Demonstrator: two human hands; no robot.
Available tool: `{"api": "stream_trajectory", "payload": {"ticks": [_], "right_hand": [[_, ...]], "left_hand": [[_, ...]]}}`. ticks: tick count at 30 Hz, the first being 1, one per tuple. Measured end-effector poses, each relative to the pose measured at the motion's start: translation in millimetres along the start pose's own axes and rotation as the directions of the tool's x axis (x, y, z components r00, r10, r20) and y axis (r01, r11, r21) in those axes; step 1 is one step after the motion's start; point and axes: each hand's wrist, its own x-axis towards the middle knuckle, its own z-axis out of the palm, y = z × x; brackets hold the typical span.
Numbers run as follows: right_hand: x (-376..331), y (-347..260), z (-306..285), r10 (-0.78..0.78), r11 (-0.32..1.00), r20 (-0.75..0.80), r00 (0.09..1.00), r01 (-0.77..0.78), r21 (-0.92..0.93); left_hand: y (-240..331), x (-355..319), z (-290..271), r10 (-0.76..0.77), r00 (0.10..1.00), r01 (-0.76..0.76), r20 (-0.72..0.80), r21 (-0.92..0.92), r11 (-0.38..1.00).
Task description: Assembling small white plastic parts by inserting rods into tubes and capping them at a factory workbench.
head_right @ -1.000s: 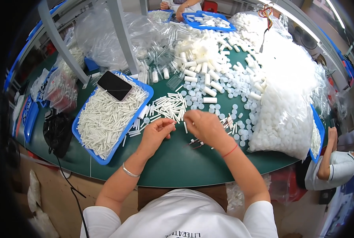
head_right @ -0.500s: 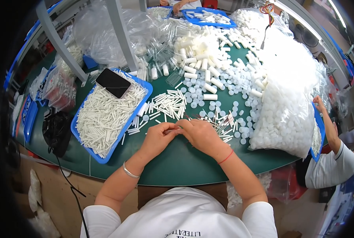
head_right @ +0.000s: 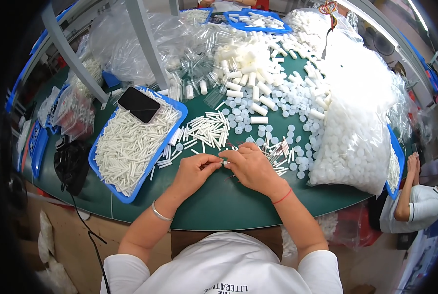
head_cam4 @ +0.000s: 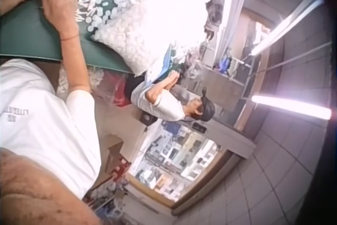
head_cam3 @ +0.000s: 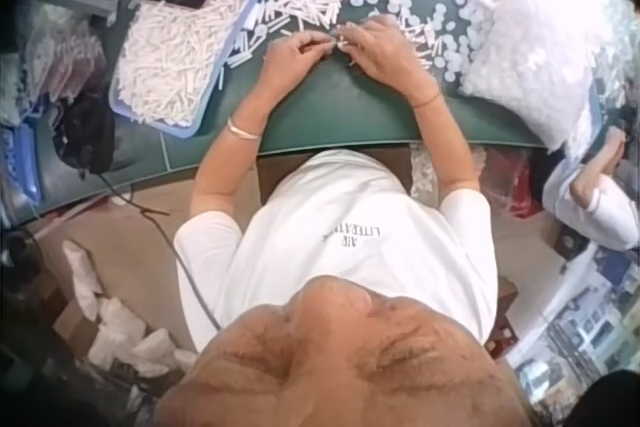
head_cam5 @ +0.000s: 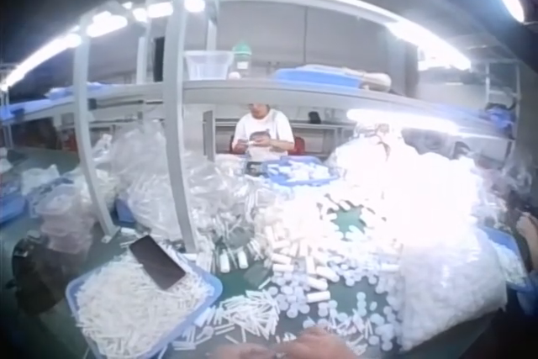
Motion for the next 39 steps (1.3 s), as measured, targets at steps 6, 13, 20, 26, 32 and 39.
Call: {"api": "stream_trajectory", "payload": {"ticks": [6,13,20,26,32,39], "right_hand": [[-8.3,6.4,1.9,0.06,0.994,-0.019,0.998,-0.058,0.088],[-11.4,18.1,-5.9,0.04,0.996,-0.165,0.985,-0.051,-0.067],[-22.5,41.8,-9.5,0.545,0.828,-0.366,0.754,-0.416,0.375],[-22.6,44.8,-16.0,0.752,0.442,-0.155,0.641,-0.316,0.839],[-22.5,40.5,-9.9,0.744,0.242,-0.093,0.662,-0.138,0.96],[-14.8,26.5,-2.7,0.709,0.324,-0.152,0.689,-0.126,0.937]], "left_hand": [[5.7,4.8,3.6,0.083,0.996,-0.086,0.046,0.062,0.994],[16.8,54.8,6.1,0.125,0.985,-0.145,0.116,0.183,0.972],[-18.5,108.5,47.0,0.374,0.907,-0.414,0.195,0.581,0.701],[7.8,94.7,34.9,0.128,0.985,-0.146,0.112,0.168,0.975],[12.1,57.6,34.3,-0.253,0.919,0.392,0.302,-0.639,0.662],[11.2,44.6,39.5,-0.211,0.904,0.427,0.372,-0.813,0.396]]}}
